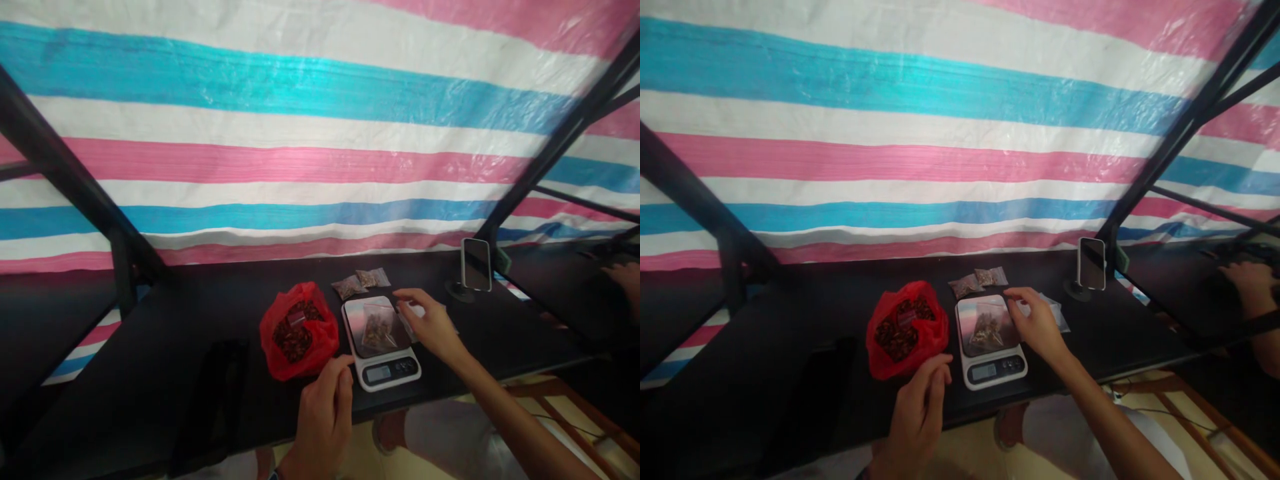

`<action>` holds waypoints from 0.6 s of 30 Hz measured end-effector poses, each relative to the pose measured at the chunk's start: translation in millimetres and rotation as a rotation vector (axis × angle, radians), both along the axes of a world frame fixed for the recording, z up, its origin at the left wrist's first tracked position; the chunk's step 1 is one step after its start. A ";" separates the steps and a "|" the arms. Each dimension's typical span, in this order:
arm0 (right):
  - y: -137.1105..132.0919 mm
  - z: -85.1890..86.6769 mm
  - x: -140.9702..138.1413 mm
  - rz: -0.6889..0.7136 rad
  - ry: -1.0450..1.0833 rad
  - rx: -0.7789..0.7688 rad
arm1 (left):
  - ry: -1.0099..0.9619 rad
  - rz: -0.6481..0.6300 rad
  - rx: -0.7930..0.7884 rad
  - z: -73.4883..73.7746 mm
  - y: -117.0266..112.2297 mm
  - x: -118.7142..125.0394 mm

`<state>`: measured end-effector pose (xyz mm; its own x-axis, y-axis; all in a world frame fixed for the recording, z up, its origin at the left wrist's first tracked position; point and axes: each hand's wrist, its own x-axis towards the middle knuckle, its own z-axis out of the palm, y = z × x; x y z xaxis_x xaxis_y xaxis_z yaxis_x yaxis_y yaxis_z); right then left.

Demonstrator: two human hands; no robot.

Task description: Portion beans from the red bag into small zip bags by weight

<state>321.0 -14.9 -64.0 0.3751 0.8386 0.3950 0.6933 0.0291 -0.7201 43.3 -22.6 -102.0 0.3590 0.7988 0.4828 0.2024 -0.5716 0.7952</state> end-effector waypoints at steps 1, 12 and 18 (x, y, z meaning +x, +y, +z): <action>-6.2 0.1 6.6 -0.047 -0.027 0.033 | 0.011 -0.022 0.065 1.0 -1.1 0.3; -85.2 -50.1 55.5 -0.454 -0.414 0.398 | 0.125 -0.198 0.493 6.6 -4.1 0.3; -92.0 -61.3 42.3 -0.643 -0.497 0.583 | 0.120 -0.188 0.498 1.6 -0.9 3.1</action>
<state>363.2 -106.9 -125.2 0.3698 0.1593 0.9153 0.9199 -0.2008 -0.3367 46.5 -23.5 -100.5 0.5495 0.4006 0.7332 0.1336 -0.9084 0.3961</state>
